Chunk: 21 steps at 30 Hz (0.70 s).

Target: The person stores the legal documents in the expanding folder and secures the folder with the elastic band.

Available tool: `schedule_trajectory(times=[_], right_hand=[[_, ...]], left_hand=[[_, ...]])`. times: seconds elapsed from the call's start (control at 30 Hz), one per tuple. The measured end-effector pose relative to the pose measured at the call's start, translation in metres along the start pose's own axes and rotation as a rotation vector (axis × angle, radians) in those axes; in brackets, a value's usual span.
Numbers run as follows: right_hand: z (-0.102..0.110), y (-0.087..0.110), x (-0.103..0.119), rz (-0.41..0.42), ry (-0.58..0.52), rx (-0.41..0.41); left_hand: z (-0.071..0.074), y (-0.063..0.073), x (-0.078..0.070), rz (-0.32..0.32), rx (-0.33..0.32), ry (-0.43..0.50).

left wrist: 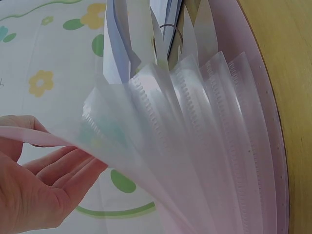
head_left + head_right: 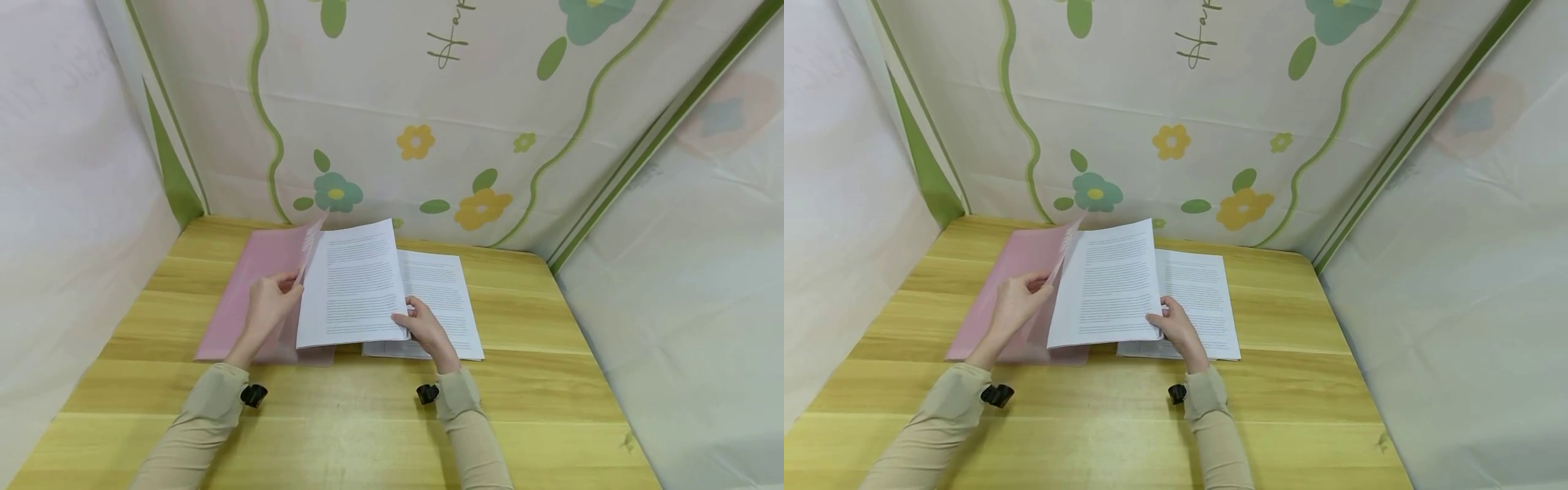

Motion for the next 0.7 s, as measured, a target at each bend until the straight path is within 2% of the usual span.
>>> schedule_trajectory(times=[0.27, 0.7], right_hand=[[-0.007, -0.002, 0.006, 0.071, -0.014, 0.012], [-0.011, -0.006, 0.002, -0.022, -0.001, -0.036]], left_hand=[[0.0, 0.0, -0.001, -0.005, 0.003, -0.001], [0.0, 0.0, 0.001, 0.006, 0.009, -0.008]])
Point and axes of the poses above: each hand's wrist, its own y-axis away from the middle knuckle, its own z-axis out of the back of the hand, x = y × z, the point moved 9 cm from there along -y, towards the middle knuckle, and after that the axes turned 8 degrees about y, right-handed, at the moved point
